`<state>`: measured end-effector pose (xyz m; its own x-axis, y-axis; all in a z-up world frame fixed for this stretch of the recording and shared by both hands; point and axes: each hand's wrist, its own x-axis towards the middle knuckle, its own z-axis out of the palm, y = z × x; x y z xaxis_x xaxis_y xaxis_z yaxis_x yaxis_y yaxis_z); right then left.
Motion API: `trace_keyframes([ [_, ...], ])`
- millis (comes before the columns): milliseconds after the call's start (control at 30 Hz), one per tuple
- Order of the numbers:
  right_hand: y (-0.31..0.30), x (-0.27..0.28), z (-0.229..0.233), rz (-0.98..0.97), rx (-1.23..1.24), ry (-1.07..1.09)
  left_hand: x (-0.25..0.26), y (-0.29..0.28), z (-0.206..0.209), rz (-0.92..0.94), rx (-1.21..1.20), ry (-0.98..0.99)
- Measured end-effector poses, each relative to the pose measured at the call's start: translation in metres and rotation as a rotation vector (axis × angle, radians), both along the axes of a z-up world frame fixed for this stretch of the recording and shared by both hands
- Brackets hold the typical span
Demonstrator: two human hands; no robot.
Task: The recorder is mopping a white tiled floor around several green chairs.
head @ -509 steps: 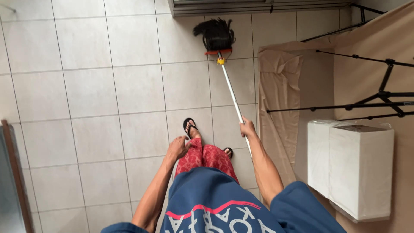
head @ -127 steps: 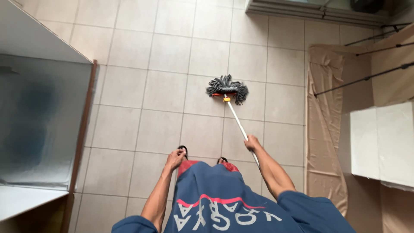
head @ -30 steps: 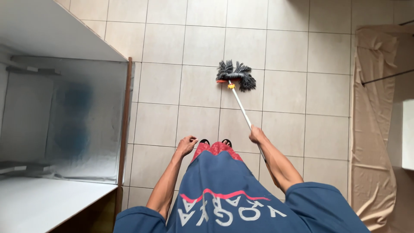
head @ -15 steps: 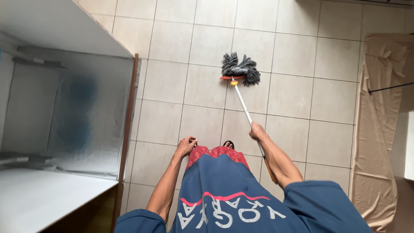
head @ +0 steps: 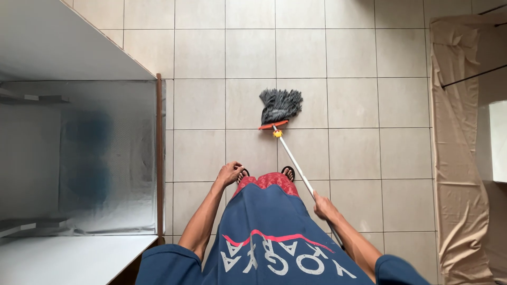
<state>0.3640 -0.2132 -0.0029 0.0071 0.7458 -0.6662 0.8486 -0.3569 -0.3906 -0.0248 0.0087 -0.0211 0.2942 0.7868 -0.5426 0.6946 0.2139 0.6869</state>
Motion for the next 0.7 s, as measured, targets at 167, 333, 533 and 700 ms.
trace_keyframes([
  [167, -0.005, -0.024, 0.005, -0.111, -0.022, -0.019, -0.021, 0.004, -0.002, 0.002, -0.062, 0.034],
  [333, 0.03, -0.004, -0.036, -0.097, -0.015, -0.048, -0.022, 0.011, 0.001, 0.017, -0.009, 0.03],
  [533, 0.132, 0.015, -0.077, -0.02, 0.149, -0.004, -0.014, 0.011, 0.019, 0.117, -0.058, 0.061],
  [700, 0.247, 0.024, -0.12, 0.01, 0.104, -0.081, -0.01, 0.006, 0.038, 0.249, -0.155, 0.065],
])
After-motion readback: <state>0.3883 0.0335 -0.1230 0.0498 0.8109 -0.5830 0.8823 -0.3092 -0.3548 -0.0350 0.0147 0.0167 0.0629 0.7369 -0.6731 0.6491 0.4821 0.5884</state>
